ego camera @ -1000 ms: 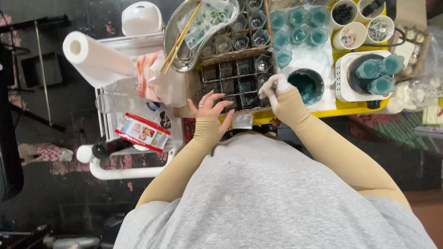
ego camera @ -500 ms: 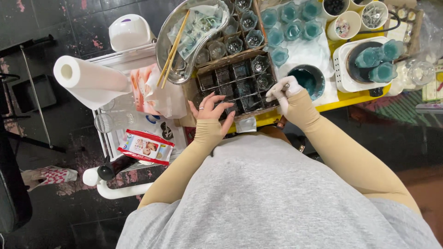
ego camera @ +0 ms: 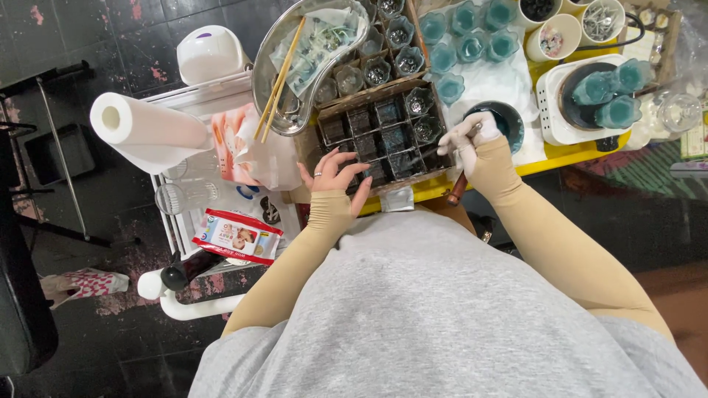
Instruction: Preparing and stirring colored wax in small containers as part of candle making.
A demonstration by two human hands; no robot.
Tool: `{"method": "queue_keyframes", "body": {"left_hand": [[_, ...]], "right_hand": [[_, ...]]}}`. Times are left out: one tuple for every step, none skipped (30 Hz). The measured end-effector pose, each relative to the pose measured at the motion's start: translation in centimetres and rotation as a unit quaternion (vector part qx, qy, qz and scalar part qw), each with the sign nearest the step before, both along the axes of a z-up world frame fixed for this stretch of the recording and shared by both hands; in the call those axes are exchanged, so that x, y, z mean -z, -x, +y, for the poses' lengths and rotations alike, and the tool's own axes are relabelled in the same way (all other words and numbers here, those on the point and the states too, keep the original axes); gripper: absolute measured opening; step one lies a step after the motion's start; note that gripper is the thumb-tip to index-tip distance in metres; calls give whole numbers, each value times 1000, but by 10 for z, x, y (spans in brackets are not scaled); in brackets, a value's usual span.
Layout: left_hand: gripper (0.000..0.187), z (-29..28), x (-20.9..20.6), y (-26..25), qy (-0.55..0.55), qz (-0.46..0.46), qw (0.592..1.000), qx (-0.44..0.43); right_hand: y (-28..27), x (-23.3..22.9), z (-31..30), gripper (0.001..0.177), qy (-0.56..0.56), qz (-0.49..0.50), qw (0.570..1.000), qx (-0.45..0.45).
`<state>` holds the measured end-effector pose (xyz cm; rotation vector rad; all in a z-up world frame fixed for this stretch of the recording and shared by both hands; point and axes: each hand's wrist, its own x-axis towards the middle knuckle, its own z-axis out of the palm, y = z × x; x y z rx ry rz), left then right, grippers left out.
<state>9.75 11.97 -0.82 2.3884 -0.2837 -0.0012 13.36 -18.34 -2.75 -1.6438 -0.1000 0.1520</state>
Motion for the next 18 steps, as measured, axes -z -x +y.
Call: {"method": "queue_keyframes", "body": {"left_hand": [[22, 0, 0, 0, 0, 0, 1000, 1], [21, 0, 1, 0, 2, 1, 1000, 0], [21, 0, 1, 0, 3, 1, 1000, -1], [21, 1, 1, 0, 2, 0, 1000, -1], [21, 1, 2, 0, 0, 1, 1000, 1], [21, 1, 2, 1, -2, 3, 1000, 4], [21, 1, 2, 1, -3, 3, 1000, 5], [21, 2, 1, 0, -1, -1, 1000, 5], [21, 3, 1, -1, 0, -4, 1000, 5], [21, 3, 1, -1, 0, -4, 1000, 6], [22, 4, 1, -1, 1, -2, 1000, 7], [22, 4, 1, -3, 2, -3, 1000, 8], [22, 3, 1, -4, 3, -4, 1000, 9], [22, 4, 2, -3, -2, -10, 1000, 8], [22, 4, 4, -2, -6, -16, 1000, 6], [22, 4, 4, -2, -6, -16, 1000, 6], [22, 4, 5, -3, -6, -12, 1000, 8], [22, 4, 6, -3, -6, -8, 1000, 9]], "right_hand": [[-1, 5, 0, 14, 0, 0, 1000, 1], [-2, 11, 0, 14, -21, -12, 1000, 13], [-4, 16, 0, 14, -43, -24, 998, 25], [-4, 18, 1, 14, -44, -25, 998, 25], [-4, 20, 1, 15, -54, -20, 998, 27], [-4, 22, 1, 15, -65, -15, 997, 30], [-3, 21, -1, 15, -65, -15, 997, 31], [-3, 20, -2, 15, -62, -2, 998, 29], [-2, 19, -3, 15, -60, 12, 998, 26], [-1, 18, -4, 15, -60, 12, 998, 28], [-1, 18, -4, 15, -56, 8, 998, 30], [-2, 18, -5, 14, -52, 4, 998, 33], [-4, 19, -4, 14, -51, 2, 998, 34], [-5, 21, -3, 13, -57, 0, 997, 43], [-7, 23, -2, 13, -62, -2, 997, 51], [-6, 27, -3, 13, -62, -2, 997, 51], [-5, 31, -3, 13, -67, 11, 996, 53], [-4, 35, -3, 14, -73, 23, 996, 53]]}}
